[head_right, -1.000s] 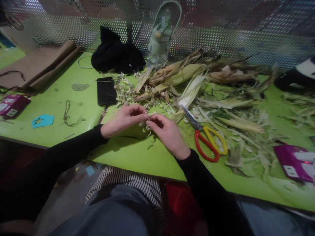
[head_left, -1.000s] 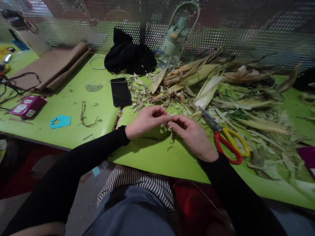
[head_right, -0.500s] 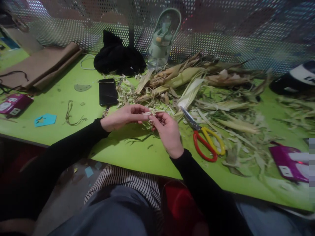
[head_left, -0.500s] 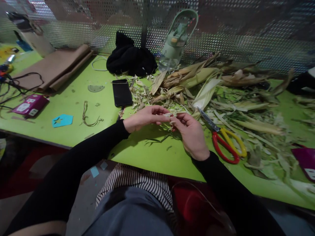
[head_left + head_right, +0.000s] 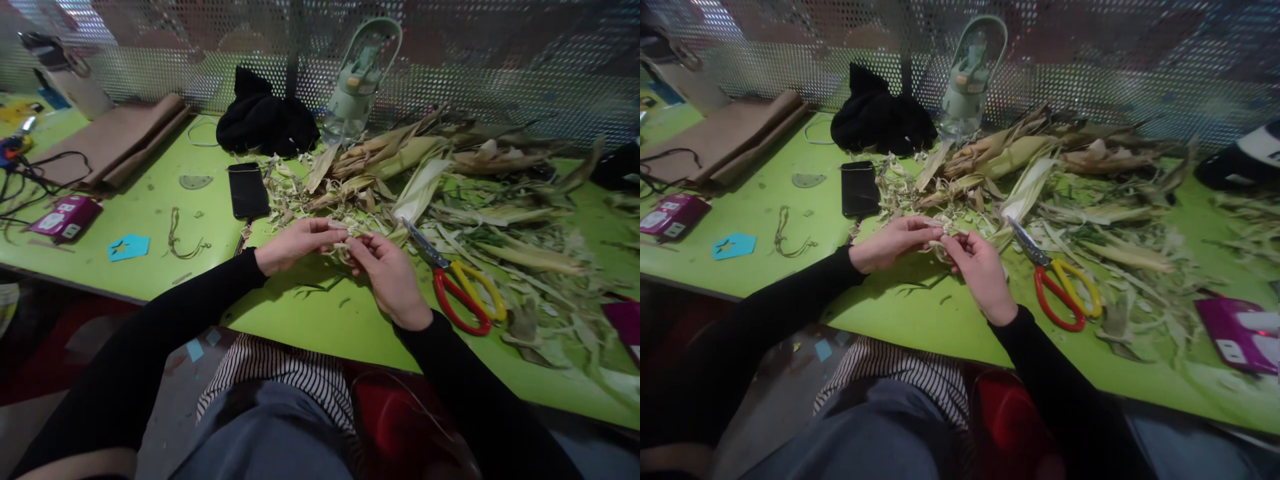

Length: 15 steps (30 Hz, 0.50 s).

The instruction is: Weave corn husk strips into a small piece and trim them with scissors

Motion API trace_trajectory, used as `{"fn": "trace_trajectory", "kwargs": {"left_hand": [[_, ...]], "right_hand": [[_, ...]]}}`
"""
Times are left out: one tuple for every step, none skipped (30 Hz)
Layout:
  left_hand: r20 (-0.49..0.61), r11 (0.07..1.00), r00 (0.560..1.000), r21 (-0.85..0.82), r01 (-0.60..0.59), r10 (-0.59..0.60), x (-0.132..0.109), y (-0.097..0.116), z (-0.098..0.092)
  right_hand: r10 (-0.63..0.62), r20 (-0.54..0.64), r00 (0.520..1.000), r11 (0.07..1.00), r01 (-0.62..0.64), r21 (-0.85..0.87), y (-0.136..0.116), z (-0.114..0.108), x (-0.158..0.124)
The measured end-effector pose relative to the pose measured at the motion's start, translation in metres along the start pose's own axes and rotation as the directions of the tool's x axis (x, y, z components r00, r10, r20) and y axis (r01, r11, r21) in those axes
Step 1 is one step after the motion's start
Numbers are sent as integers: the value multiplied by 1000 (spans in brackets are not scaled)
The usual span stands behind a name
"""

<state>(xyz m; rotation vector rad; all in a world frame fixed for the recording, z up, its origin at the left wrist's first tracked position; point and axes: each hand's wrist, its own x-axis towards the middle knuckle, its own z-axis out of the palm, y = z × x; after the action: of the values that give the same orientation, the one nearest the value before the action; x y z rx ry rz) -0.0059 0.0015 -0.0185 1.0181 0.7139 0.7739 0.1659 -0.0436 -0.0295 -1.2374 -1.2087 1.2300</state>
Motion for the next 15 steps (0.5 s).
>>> {"fn": "trace_trajectory", "kwargs": {"left_hand": [[2,1000,1000,-10,21,-21,-1,1,1],[7,998,999,-18,53,-53,-2,2,2],[17,996,996,-23,90,-89,-3,4,2],[35,991,991,-20,129,-129,-4,6,3],[56,986,985,-16,164,-163,-6,8,4],[74,981,979,-14,191,-189,-7,10,5],[87,979,975,-12,205,-203,-7,11,6],[94,980,976,-9,199,-197,-8,11,7],[90,985,981,0,171,-170,-8,11,7],[74,992,990,20,123,-124,-8,10,8],[47,997,997,57,58,-61,-8,8,9],[16,993,1000,113,-17,16,-8,6,10],[-15,979,995,181,-97,101,-8,4,11],[-39,950,981,261,-172,188,-8,2,11],[-47,907,962,348,-237,270,-9,0,12]], "right_hand": [[-16,-16,1000,1000,16,-25,0,-1,0],[-35,-27,999,999,34,-40,-1,-2,0],[-53,-28,998,998,52,-45,-2,-3,0],[-70,-20,997,997,69,-46,-3,-4,0],[-84,-4,996,996,83,-43,-4,-5,0],[-93,16,996,995,94,-45,-5,-5,0],[-102,33,994,993,104,-51,-5,-6,0],[-112,39,993,992,114,-62,-6,-6,0],[-125,29,992,989,127,-78,-6,-6,0],[-139,12,990,985,140,-97,-5,-6,0],[-154,-7,988,982,152,-117,-5,-6,-1],[-166,-24,986,978,162,-133,-5,-6,-1],[-173,-35,984,975,166,-145,-5,-6,-1],[-173,-40,984,974,165,-154,-6,-6,-2],[-172,-42,984,974,164,-160,-6,-5,-2]]}}
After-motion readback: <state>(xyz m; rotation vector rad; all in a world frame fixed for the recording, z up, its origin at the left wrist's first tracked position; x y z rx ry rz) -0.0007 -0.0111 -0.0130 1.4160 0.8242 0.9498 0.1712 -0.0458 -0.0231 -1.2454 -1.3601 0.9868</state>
